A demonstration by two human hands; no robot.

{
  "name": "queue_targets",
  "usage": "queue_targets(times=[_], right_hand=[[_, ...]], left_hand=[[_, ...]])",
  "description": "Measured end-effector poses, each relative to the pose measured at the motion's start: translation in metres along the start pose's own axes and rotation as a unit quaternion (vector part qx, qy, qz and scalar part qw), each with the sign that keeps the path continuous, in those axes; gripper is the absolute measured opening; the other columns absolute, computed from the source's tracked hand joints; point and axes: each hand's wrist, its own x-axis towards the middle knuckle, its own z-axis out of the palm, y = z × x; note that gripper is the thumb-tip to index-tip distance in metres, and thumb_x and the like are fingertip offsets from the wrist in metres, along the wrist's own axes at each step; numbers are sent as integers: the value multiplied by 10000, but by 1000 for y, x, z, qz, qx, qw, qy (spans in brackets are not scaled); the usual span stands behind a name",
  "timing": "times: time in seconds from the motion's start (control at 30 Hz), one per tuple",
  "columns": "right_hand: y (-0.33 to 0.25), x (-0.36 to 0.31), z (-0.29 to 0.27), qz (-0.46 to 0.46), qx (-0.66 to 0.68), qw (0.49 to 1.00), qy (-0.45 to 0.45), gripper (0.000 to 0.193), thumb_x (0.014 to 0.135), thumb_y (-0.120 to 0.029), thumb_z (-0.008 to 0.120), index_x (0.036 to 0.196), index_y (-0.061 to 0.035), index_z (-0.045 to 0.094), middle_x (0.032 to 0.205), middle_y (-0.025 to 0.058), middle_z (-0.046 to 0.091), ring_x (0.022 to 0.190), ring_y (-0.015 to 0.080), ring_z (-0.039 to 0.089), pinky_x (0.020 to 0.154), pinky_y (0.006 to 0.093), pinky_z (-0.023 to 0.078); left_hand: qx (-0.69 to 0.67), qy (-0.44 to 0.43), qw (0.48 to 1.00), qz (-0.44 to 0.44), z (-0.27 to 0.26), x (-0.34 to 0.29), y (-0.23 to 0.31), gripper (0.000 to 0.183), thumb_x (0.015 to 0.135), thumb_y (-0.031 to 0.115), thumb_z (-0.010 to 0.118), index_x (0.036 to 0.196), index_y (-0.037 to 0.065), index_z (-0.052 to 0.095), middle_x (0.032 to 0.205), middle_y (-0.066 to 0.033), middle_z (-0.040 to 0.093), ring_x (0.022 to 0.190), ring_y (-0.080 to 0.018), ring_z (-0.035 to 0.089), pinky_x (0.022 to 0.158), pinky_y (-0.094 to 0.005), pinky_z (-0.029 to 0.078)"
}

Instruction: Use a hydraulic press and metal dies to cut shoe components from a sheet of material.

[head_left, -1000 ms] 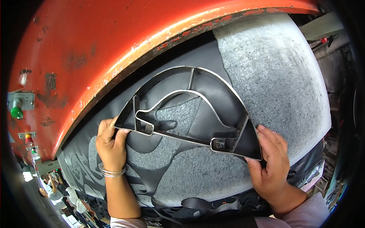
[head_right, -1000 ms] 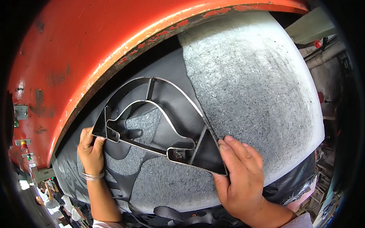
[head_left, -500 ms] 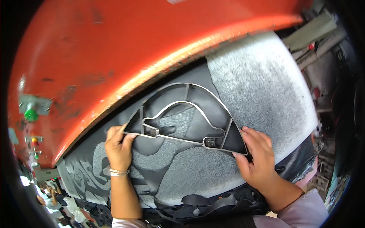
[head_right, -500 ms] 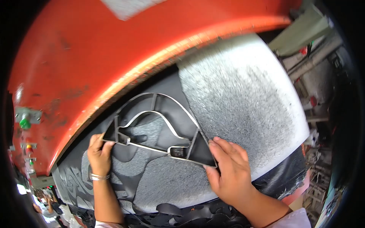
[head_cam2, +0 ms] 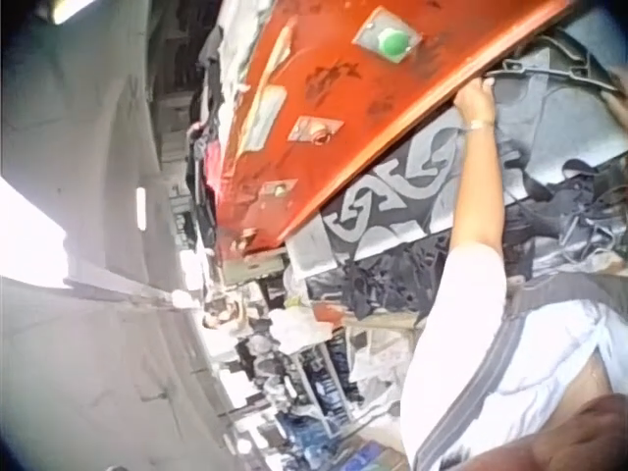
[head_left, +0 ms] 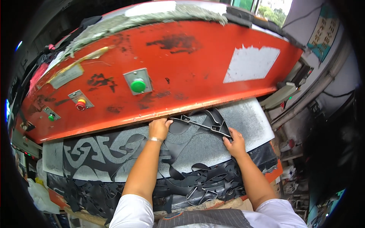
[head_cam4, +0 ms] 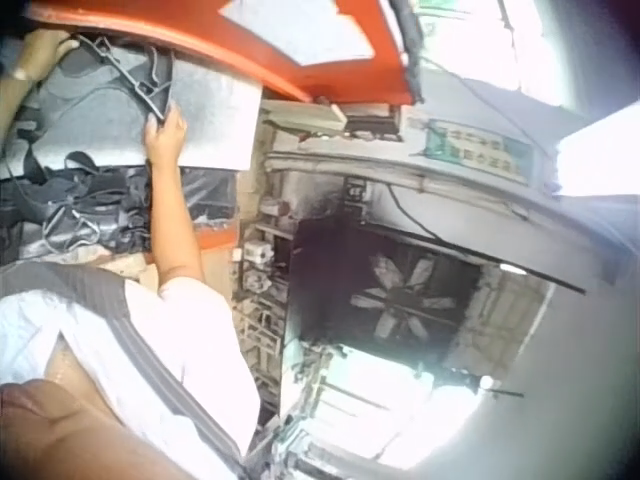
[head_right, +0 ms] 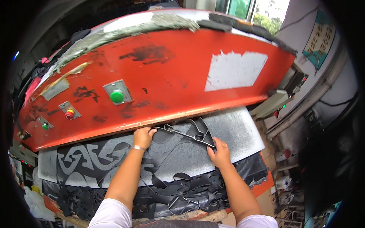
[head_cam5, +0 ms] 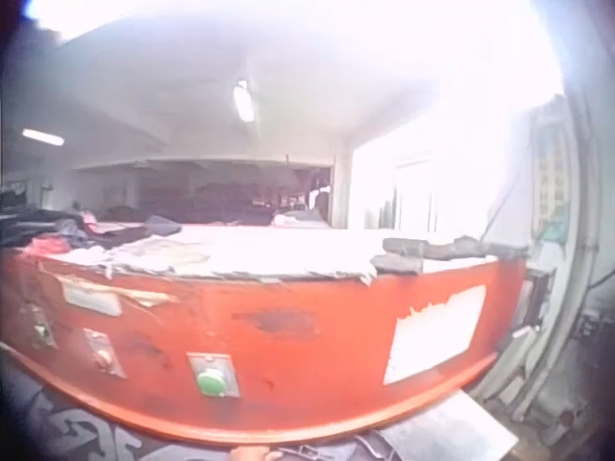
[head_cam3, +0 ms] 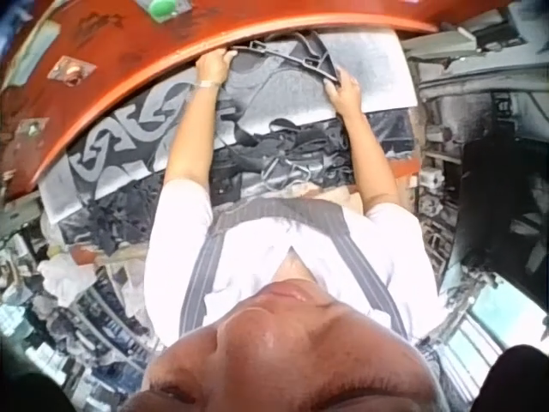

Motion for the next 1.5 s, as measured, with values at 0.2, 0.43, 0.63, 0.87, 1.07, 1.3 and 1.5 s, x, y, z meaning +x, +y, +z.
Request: queue_targets(times=[0.2, 0.43, 0.63, 0.87, 1.07, 1.3, 1.5], right_hand=[[24, 6, 9, 5, 7, 1000, -1, 489, 751, -163, 727, 1177, 6, 556, 1025, 230, 651, 951, 385, 619, 867, 444, 472], [-15, -6, -23, -17, -44, 992, 113, 659, 716, -293, 794, 1257, -19, 537, 1106, 183, 637, 1014, 344, 598, 927, 441, 440], [-226, 86, 13, -154, 184, 970, 48, 605, 747, -370, 785, 1205, -51, 554, 963, 117, 659, 840, 257, 649, 750, 359, 521], [-232, 65, 55, -161, 186, 969, 36, 467, 845, -266, 711, 1200, -60, 488, 678, 110, 599, 599, 280, 622, 551, 362, 497], [-180, -112, 9, -127, 99, 920, -358, 454, 849, -387, 648, 1175, -84, 555, 953, 168, 659, 845, 363, 648, 713, 446, 521], [-166, -187, -9, -217, 8, 883, -415, 470, 674, -255, 770, 1042, -26, 586, 943, 110, 574, 948, 298, 574, 797, 378, 497], [-184, -169, -6, -191, 10, 917, -349, 317, 595, -157, 752, 851, -27, 617, 890, 101, 559, 923, 277, 568, 736, 385, 514]], left_hand=[[21, -80, 996, -17, -3, -26, 21, 376, 851, 355, 635, 996, 8, 647, 1011, -239, 638, 969, -395, 601, 824, -474, 470], [-291, 196, 934, -73, -136, -84, -56, 280, 907, 207, 643, 1118, 23, 645, 1177, -113, 628, 1054, -214, 602, 923, -330, 473], [-97, 608, 779, -119, -283, -35, -193, 691, 1012, 416, 362, 1464, -74, 182, 1527, -274, 192, 1427, -364, 195, 1169, -410, 146], [-89, 505, 845, -153, -293, -58, -207, 778, 996, 493, 366, 1510, 8, 42, 1583, -196, 15, 1469, -309, 40, 1178, -396, 53], [-202, 63, 972, -106, -170, -263, -49, 293, 892, 263, 596, 743, 12, 623, 778, -64, 658, 715, -181, 607, 675, -323, 478], [-133, -174, 975, 35, -126, -328, 39, 192, 798, 209, 670, 894, 48, 709, 896, -126, 694, 837, -306, 647, 764, -394, 512], [-122, -157, 980, -6, -137, -314, 39, 187, 781, 243, 702, 878, 86, 734, 828, -85, 687, 774, -296, 648, 704, -377, 524]])
